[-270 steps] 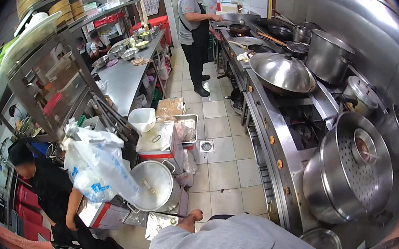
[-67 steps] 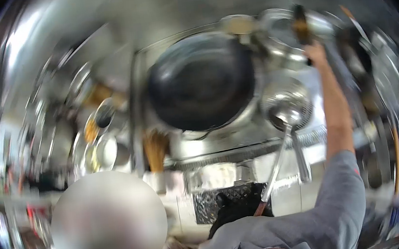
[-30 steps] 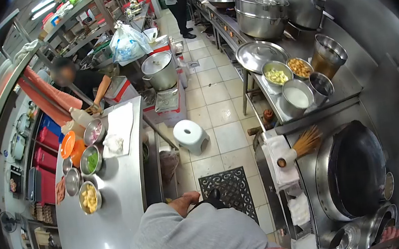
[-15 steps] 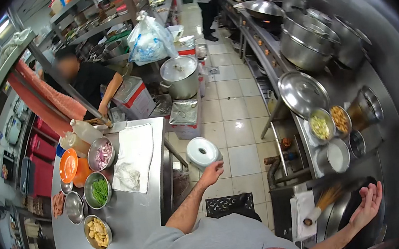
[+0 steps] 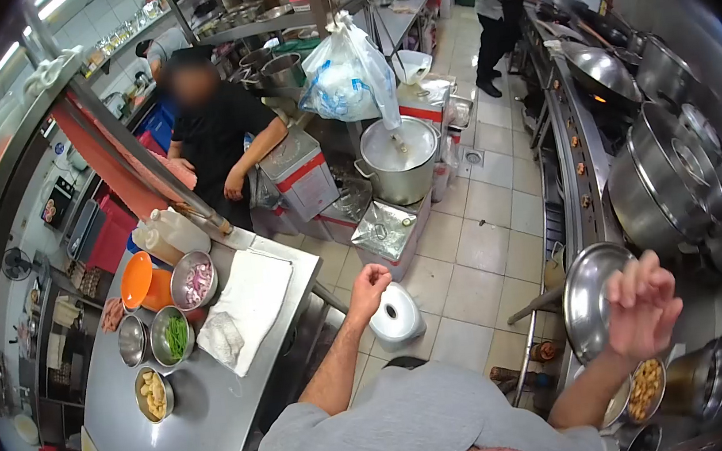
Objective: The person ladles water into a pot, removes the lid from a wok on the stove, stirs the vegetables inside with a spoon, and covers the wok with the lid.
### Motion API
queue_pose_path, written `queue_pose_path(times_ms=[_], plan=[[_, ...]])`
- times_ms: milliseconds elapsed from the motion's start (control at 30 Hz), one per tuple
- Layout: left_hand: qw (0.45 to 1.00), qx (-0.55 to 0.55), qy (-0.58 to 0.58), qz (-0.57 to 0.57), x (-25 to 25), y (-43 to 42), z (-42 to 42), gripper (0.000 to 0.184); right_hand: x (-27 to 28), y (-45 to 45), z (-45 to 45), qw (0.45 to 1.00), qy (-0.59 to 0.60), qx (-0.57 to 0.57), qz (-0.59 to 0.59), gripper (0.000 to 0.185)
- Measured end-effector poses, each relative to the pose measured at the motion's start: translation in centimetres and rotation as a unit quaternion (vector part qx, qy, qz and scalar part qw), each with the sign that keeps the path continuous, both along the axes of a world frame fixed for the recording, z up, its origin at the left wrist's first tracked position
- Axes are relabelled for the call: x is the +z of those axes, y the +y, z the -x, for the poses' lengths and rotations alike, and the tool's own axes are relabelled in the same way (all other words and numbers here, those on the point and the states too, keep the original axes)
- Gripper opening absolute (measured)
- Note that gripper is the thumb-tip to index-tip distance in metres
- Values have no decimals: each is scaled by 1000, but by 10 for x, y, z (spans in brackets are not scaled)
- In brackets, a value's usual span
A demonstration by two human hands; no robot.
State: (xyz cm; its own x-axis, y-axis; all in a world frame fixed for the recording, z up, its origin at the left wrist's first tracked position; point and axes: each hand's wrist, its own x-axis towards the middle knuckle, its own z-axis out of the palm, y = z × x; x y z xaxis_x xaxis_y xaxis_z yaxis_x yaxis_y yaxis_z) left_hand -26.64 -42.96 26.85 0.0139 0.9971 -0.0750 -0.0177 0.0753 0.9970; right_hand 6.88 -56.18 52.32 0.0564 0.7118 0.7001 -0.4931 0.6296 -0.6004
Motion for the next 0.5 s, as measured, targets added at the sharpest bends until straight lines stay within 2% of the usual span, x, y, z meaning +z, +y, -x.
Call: queue_pose_path(times_ms=[100,200,267,400,500], plan=[[999,-6,-31,19,-8,28,-37,13,18,74,15,986,-1,164,-28,55],[998,-51,-23,40,-21,65,-67,16,31,128,31,951,77,295,-43,69],[996,-55,-35,56,-32,102,-83,17,40,167,23,925,56,372,-57,61],[986,-116,-68,100,-72,204,-116,18,55,232,9,917,30,398,-24,72],[973,-161,-88,141,-116,287,-152,19,70,306,19,889,79,422,-156,90]])
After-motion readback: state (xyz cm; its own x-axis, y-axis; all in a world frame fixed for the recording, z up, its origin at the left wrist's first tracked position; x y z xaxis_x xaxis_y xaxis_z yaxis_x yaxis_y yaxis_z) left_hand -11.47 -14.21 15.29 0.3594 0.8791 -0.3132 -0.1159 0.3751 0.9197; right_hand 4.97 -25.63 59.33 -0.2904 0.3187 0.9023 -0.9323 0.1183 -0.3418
